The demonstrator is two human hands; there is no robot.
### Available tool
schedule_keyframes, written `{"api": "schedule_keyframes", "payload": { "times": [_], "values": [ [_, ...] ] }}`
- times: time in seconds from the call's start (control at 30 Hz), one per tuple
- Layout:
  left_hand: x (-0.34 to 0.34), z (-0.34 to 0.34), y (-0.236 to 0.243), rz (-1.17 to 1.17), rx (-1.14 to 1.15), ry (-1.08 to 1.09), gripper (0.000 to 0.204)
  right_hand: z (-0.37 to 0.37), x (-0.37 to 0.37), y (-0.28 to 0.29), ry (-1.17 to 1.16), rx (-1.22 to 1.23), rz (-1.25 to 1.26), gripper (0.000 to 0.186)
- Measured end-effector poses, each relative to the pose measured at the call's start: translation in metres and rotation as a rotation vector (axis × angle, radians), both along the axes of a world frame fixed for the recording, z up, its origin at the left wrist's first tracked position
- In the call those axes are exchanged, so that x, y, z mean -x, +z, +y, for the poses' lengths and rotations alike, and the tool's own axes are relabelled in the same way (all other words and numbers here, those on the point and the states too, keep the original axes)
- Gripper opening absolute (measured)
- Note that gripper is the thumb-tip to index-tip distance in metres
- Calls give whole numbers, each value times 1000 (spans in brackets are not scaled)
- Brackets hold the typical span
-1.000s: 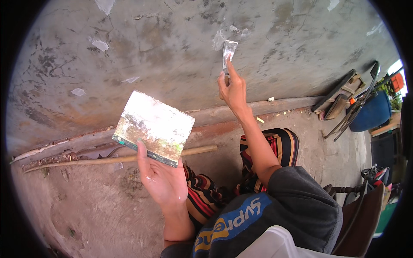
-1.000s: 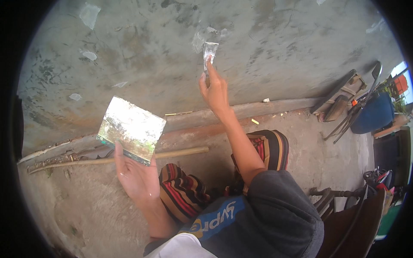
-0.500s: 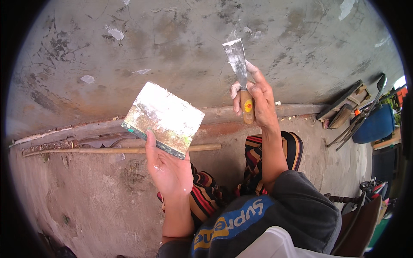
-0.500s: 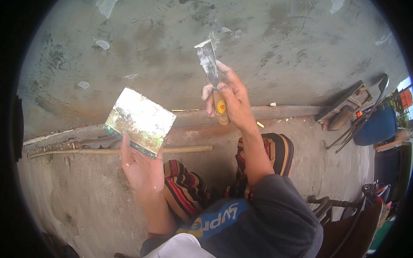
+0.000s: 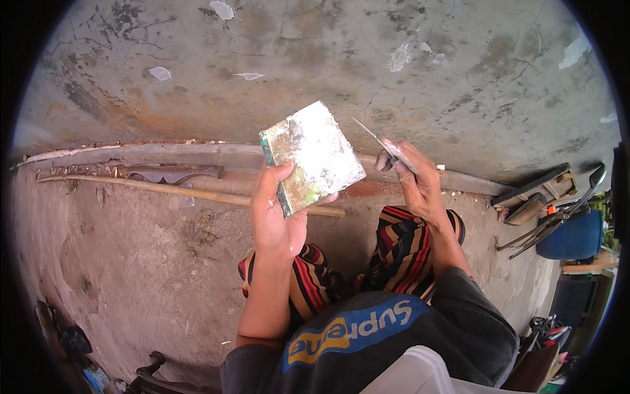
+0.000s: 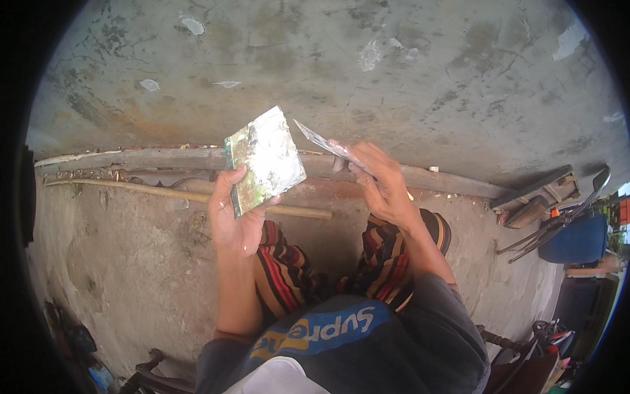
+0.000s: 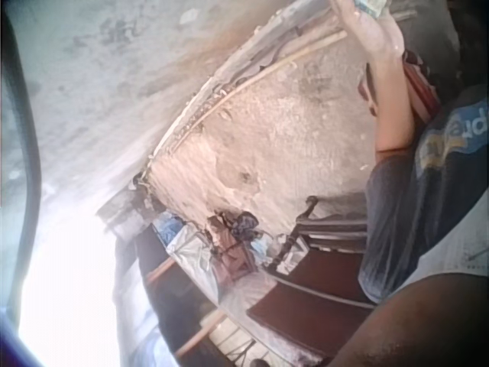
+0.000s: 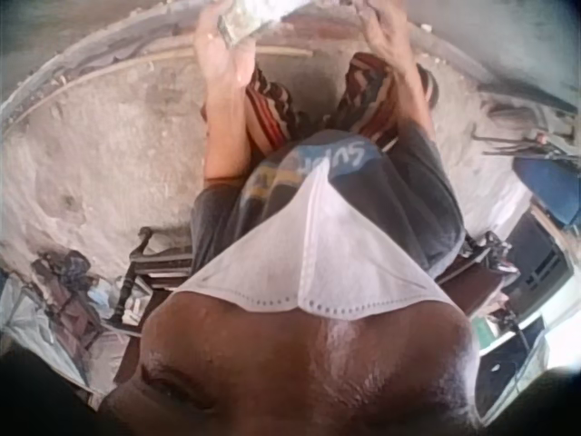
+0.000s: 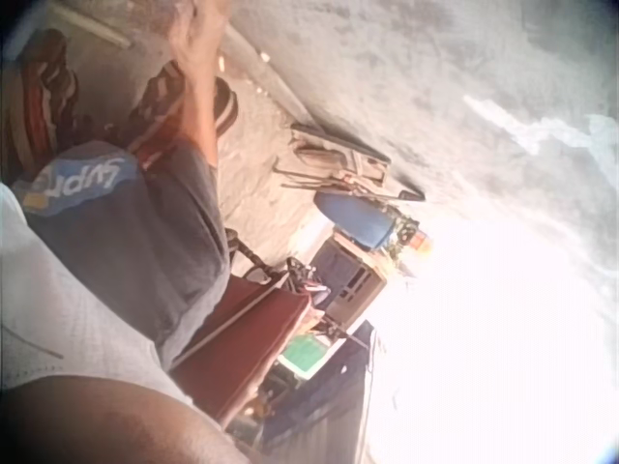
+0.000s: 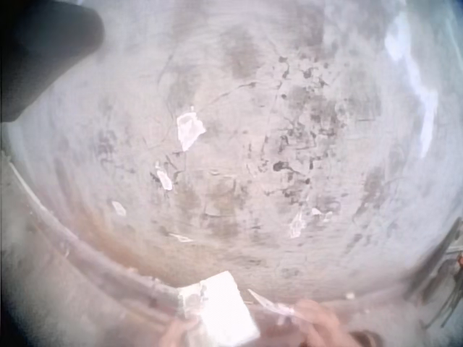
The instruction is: The person scoops white plaster from a hawk using a putty knife and applies it to a cracked concrete wall. They repeatedly smooth the plaster over damaged areas to fill cracks and level the surface.
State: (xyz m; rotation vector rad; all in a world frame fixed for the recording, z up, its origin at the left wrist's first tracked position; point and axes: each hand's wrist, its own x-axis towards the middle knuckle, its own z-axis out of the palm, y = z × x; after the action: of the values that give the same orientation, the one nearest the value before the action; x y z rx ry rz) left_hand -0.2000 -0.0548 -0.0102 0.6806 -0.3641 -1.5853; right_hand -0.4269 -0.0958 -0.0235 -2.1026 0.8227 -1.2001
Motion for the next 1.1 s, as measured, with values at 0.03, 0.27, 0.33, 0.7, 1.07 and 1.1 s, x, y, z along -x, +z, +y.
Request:
{"api": "schedule_keyframes", "payload": {
  "times": [0.03,0.27,0.33,0.7,1.07,1.1],
  "values": [
    [1,-1,1,-2,6,-9,37,-2,5,-3,-8,76,67,36],
    [4,-2,0,-21,-49,2,35,6,-4,-6,-96,236,138,60],
    [3,-1,1,4,-74,26,32,9,5,-13,-79,218,165,60],
    [17,0,13,1,-103,96,23,10,19,-5,-82,280,41,54],
    [-1,2,2,-50,-135,111,34,20,21,-39,-39,1,-17,34],
    [1,2,3,-75,-140,116,34,23,22,-35,-49,-185,-187,25]
  ]
}}
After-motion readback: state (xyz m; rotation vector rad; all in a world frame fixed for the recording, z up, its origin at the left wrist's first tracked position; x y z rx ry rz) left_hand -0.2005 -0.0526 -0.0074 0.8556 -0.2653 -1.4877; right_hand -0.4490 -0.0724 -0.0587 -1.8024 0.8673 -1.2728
